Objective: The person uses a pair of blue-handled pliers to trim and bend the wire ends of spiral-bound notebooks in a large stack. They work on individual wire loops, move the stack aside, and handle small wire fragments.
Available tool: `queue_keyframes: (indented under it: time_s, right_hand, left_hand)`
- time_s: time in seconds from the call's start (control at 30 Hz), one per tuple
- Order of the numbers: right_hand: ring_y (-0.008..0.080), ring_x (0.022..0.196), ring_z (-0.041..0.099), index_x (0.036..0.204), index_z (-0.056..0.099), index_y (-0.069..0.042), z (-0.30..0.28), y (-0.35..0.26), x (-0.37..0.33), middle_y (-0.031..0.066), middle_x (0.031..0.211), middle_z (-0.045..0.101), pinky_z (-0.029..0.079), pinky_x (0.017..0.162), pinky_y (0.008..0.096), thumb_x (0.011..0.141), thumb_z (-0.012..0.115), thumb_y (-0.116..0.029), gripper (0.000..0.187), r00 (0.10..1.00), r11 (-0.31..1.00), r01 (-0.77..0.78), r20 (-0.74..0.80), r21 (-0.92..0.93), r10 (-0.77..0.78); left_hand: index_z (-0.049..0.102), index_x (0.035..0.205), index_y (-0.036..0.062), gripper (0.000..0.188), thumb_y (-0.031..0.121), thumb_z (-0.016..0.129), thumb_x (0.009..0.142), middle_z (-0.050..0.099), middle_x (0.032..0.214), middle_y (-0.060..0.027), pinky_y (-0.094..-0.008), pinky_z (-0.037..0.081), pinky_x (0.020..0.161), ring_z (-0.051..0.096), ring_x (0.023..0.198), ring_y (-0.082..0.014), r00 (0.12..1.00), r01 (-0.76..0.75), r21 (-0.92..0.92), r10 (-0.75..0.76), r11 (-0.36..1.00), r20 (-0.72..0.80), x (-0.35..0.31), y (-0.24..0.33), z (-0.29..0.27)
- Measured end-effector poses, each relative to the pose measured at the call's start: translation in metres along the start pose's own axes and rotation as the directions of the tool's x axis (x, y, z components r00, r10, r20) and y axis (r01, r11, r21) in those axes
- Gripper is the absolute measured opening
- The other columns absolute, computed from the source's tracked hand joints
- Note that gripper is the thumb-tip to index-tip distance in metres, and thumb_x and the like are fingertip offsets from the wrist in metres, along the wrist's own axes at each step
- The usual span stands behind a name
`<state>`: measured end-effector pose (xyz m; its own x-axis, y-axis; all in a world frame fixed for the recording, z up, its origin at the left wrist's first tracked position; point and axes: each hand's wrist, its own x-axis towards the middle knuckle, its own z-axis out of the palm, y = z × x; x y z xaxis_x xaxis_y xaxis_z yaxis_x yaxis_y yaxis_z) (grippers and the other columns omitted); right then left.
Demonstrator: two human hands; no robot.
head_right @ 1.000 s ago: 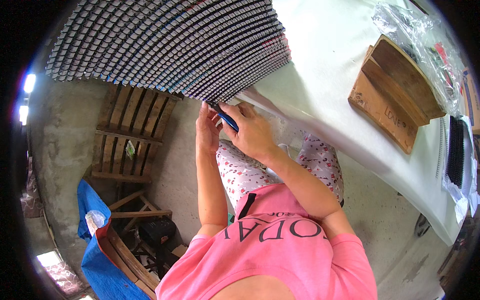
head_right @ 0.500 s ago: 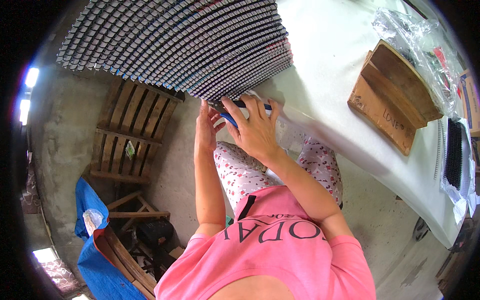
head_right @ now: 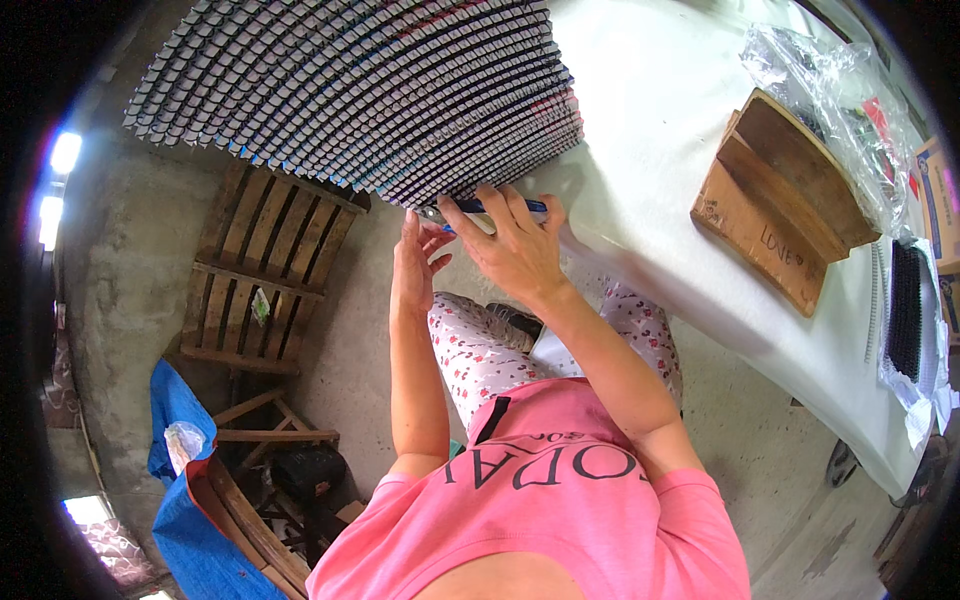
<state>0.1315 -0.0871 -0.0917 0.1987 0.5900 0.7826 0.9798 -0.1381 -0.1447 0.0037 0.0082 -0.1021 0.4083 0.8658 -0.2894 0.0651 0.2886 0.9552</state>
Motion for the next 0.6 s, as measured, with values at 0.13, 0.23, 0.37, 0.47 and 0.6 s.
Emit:
queue_keyframes:
  time_s: [0.13,0.23,0.37,0.47,0.6]
  right_hand:
    - [0.0171,0.093,0.049,0.122,0.055,-0.035,0.001,0.004,0.002,-0.0008,0.105,0.051,0.030,0.078,0.0420,0.066,0.072,-0.028,0.058,0.999,0.998,0.046,-0.016,-0.044,-0.047]
    - [0.0176,0.090,0.050,0.119,0.057,-0.035,0.000,0.004,0.002,-0.0011,0.100,0.054,0.032,0.073,0.0407,0.070,0.069,-0.031,0.050,0.998,0.996,-0.004,0.061,0.093,-0.001]
    - [0.0202,0.090,0.050,0.120,0.057,-0.032,0.002,-0.008,-0.005,0.0011,0.100,0.052,0.033,0.072,0.0406,0.073,0.069,-0.032,0.048,0.981,0.933,-0.182,0.124,0.310,0.150]
    - [0.0207,0.092,0.050,0.120,0.058,-0.028,-0.001,-0.012,-0.006,0.0028,0.101,0.052,0.032,0.077,0.0402,0.076,0.069,-0.032,0.046,0.965,0.914,-0.237,0.186,0.328,0.184]
    - [0.0212,0.094,0.049,0.120,0.057,-0.029,-0.007,-0.012,0.000,0.0033,0.102,0.052,0.030,0.081,0.0406,0.074,0.070,-0.029,0.047,0.981,0.960,-0.177,0.120,0.218,0.153]
  left_hand:
    - [0.062,0.087,0.0075,0.056,0.061,0.048,0.084,0.063,0.091,-0.0059,-0.0336,0.040,0.079,0.055,0.094,-0.0166,1.000,-0.004,-0.001,0.004,1.000,0.011,-0.001,0.002,0.001]
    - [0.062,0.086,0.0080,0.055,0.061,0.047,0.085,0.062,0.091,-0.0050,-0.0336,0.040,0.079,0.055,0.094,-0.0164,1.000,-0.002,-0.006,0.002,1.000,0.005,0.001,0.001,0.000]
    - [0.061,0.086,0.0075,0.056,0.062,0.047,0.084,0.060,0.090,-0.0045,-0.0335,0.040,0.079,0.054,0.094,-0.0164,1.000,-0.008,-0.023,0.008,1.000,-0.014,0.003,-0.002,0.000]
    - [0.061,0.087,0.0058,0.059,0.063,0.047,0.084,0.059,0.090,-0.0060,-0.0343,0.040,0.079,0.053,0.094,-0.0172,1.000,-0.010,-0.037,0.010,0.999,-0.016,0.001,0.000,0.000]
    - [0.062,0.088,0.0053,0.060,0.063,0.047,0.084,0.059,0.090,-0.0069,-0.0352,0.041,0.079,0.053,0.094,-0.0175,0.999,-0.033,0.036,0.033,0.999,-0.015,0.001,0.003,0.000]
